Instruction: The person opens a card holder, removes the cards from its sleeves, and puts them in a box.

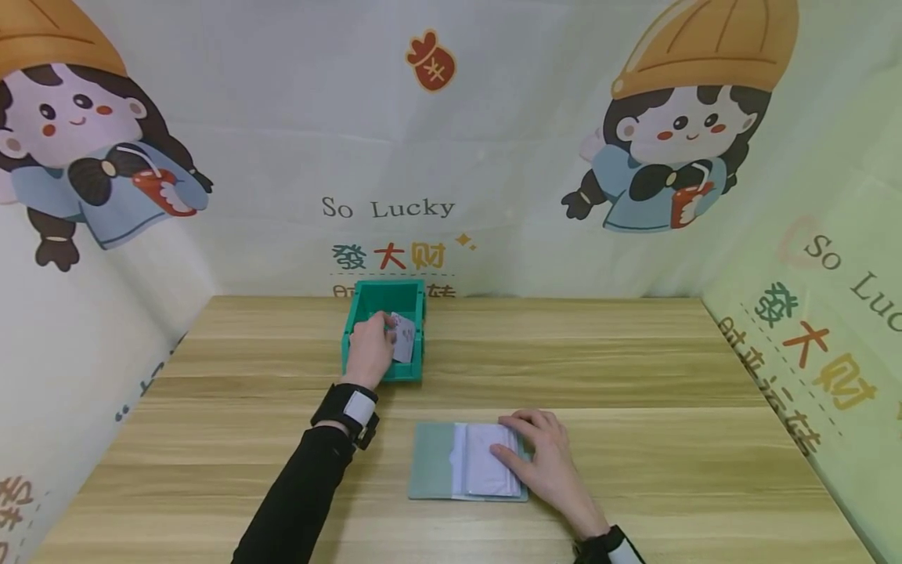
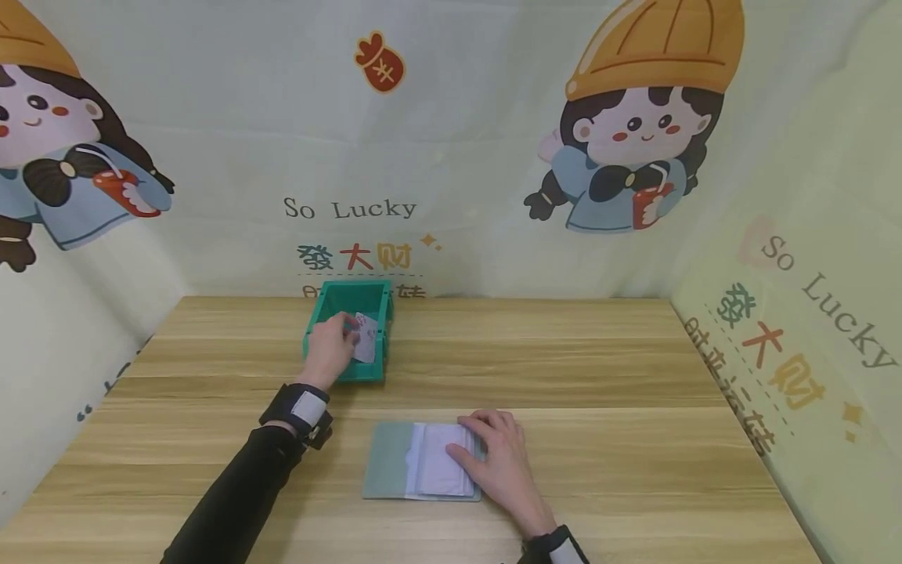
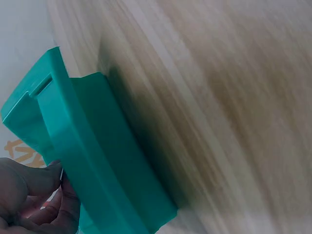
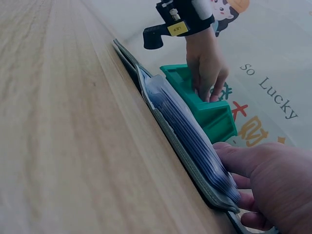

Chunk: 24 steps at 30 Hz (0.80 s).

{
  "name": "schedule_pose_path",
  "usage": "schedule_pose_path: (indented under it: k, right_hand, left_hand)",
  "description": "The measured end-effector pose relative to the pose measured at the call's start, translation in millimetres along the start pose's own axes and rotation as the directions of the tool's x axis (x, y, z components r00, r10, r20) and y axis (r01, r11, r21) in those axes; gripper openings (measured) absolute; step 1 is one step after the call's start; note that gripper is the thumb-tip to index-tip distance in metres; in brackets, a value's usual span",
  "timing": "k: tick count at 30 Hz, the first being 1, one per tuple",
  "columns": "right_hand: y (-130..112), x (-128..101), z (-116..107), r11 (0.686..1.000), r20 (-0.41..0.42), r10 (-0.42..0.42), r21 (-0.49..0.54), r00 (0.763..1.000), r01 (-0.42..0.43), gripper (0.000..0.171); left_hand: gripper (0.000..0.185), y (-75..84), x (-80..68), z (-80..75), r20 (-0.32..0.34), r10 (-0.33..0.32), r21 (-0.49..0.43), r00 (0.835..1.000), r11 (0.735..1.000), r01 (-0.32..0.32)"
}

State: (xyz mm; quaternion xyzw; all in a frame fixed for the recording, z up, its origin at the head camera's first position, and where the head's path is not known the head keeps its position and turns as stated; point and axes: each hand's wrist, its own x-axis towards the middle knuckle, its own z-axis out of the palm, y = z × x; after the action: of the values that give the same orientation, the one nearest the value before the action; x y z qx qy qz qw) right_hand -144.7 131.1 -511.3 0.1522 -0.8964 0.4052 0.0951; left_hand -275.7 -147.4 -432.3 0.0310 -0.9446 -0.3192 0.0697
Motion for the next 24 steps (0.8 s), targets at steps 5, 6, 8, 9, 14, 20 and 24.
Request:
schedule_pose_path:
  k: [5,6,8,9,14,20,24]
  right_hand:
    - [-0.5,0.3,0.0,1.000,-0.005,0.002,0.008,1.000,-0.002,0.035]
    - [-0.6,0.4,0.0,1.000,-0.005,0.003,0.008,1.000,-0.003,0.034]
    - [-0.5,0.3,0.0,1.000,-0.002,0.008,0.006,1.000,-0.008,0.034]
    - [-0.5,0.3,0.0,1.000,-0.001,0.010,0.004,1.000,-0.010,0.034]
    - [-1.0,0.5,0.2,1.000,-0.002,0.005,0.006,1.000,-0.005,0.035]
    - [-0.3,0.2,0.5,1.000,-0.025,-0.021,0.012,0.999,0.021,0.035]
    - [1.1,-0.6,1.0,1.000,-0.018,-0.020,0.014,1.000,0.020,0.035]
  left_hand:
    - [0.020,-1.1,-0.5,3.6,0.001,0.004,0.021,1.000,1.000,-0.004]
    - [0.020,-1.5,-0.6,4.4,0.000,0.007,0.024,1.000,1.000,-0.007]
    - [0.021,-2.8,-1.1,6.3,0.000,0.008,0.033,1.000,0.999,-0.008]
    - [0.021,-3.3,-1.3,7.2,0.001,0.008,0.036,1.000,0.999,-0.008]
    - [0.020,-4.0,-2.9,9.9,0.013,0.008,0.084,1.000,0.996,-0.009]
    - [0.014,-0.3,-4.3,9.7,0.084,-0.041,0.141,0.996,0.990,0.029]
    - [0.015,-0.4,-5.8,12.3,0.092,-0.055,0.152,0.994,0.987,0.040]
